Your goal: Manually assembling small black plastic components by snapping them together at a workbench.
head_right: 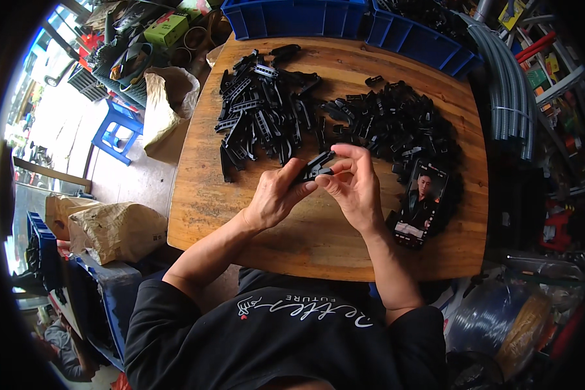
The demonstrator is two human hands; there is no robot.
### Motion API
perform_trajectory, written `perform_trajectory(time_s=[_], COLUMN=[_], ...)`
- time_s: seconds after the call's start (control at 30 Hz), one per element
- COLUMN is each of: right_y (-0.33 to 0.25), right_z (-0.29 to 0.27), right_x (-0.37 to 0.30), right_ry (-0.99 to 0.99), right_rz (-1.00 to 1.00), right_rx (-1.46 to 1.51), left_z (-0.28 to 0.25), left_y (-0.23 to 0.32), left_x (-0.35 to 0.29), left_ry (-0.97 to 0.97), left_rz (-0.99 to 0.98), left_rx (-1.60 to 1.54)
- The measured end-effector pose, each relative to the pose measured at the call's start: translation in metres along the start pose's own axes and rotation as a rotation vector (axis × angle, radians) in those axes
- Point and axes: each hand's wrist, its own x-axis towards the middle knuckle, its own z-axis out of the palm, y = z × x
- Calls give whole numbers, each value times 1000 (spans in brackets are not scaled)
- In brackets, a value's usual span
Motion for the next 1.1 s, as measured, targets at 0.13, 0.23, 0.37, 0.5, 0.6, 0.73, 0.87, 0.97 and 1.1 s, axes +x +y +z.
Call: perform_trajectory(time_s=[0.13, 0.23, 0.37, 0.5, 0.6, 0.73, 0.87, 0.97, 1.1], right_y=[5, 6, 1, -8, -9, -7, -19, -19, 0], right_z=[-8, -6, 0, 9, 17, 25, 14, -12, -22], right_x=[0, -2, -3, -2, 3, 5, 19, 42, 91], right_ry=[-152, -127, -107, -59, -66, -24, -113, -438, -141], right_rz=[155, 137, 130, 115, 126, 66, 50, 82, -82], right_rx=[193, 217, 248, 214, 161, 135, -21, 53, -579], left_z=[4, 6, 5, 4, -3, -5, -9, -21, -19], left_y=[-2, 2, 3, 7, 18, 19, -6, -9, -16], left_x=[-5, -8, -14, -16, -13, -13, -11, -2, 7], left_ry=[-23, 36, 77, 115, 180, 194, 0, -254, -164], left_rz=[2, -4, -4, 13, -23, -66, -209, -327, -265], left_rx=[-129, -178, -223, -277, -360, -354, -568, -765, -979])
